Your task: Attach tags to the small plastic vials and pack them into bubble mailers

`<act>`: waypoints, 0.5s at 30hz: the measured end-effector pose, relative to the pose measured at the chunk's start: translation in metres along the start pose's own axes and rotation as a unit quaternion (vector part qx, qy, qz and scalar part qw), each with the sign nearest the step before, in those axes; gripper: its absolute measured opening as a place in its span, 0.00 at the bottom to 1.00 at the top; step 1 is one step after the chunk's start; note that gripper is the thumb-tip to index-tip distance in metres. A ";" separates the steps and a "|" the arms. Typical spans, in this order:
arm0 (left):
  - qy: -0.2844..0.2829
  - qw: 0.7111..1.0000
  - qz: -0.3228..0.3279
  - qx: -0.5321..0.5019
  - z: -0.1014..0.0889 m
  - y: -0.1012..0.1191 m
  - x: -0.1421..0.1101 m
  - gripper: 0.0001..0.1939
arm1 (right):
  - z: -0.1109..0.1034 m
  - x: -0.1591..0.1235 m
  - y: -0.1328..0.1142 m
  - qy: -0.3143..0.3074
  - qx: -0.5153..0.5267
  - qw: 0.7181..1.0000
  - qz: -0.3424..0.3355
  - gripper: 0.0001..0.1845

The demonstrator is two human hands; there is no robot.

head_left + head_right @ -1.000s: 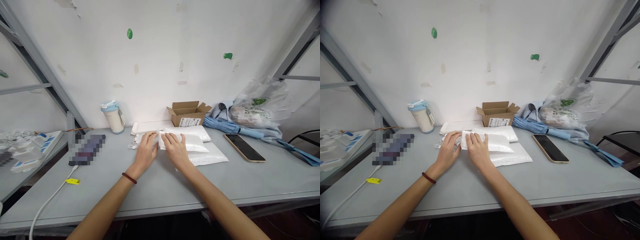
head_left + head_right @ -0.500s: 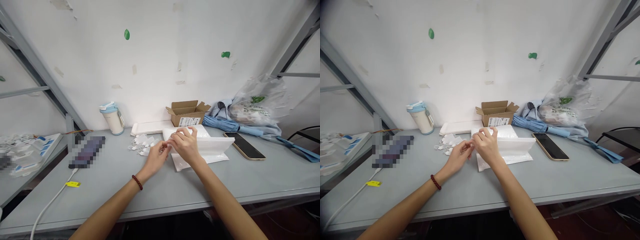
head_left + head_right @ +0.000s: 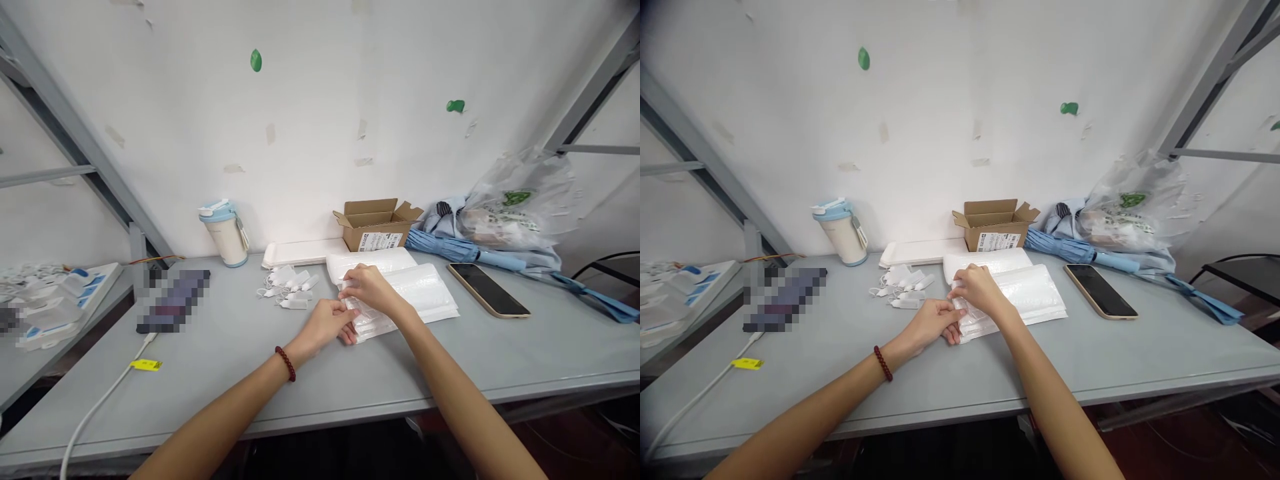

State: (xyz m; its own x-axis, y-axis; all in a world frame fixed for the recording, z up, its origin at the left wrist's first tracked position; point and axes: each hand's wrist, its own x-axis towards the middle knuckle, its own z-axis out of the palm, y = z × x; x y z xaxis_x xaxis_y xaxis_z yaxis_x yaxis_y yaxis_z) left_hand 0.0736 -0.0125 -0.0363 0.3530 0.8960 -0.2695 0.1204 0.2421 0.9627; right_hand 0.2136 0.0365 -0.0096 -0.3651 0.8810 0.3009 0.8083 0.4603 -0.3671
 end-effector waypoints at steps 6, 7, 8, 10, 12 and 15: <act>0.002 0.993 -0.065 0.101 -0.004 -0.001 -0.003 0.23 | -0.002 -0.002 0.005 -0.048 0.058 0.997 0.026 0.09; 0.008 0.992 -0.066 0.109 -0.005 -0.001 -0.003 0.24 | -0.001 -0.002 0.005 -0.047 0.065 0.996 0.029 0.09; 0.012 0.991 -0.067 0.112 -0.005 -0.001 -0.003 0.24 | 0.000 -0.002 0.005 -0.047 0.070 0.996 0.031 0.09; 0.010 0.992 -0.069 0.105 -0.006 -0.001 -0.003 0.25 | 0.001 -0.003 0.004 -0.045 0.070 0.996 0.041 0.10; -0.005 0.994 -0.069 0.087 -0.006 -0.001 -0.002 0.25 | 0.002 -0.004 0.002 -0.042 0.065 0.996 0.051 0.11; -0.026 0.995 -0.066 0.066 -0.006 -0.001 -0.001 0.25 | 0.004 -0.004 0.002 -0.040 0.063 0.996 0.055 0.10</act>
State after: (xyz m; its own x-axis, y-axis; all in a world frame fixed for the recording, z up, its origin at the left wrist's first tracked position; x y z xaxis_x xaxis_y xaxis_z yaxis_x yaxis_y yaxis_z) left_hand 0.0676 -0.0120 -0.0369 0.3732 0.8386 -0.3968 0.2877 0.3020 0.9088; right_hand 0.2144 0.0346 -0.0151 -0.3171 0.9307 0.1824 0.7830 0.3654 -0.5034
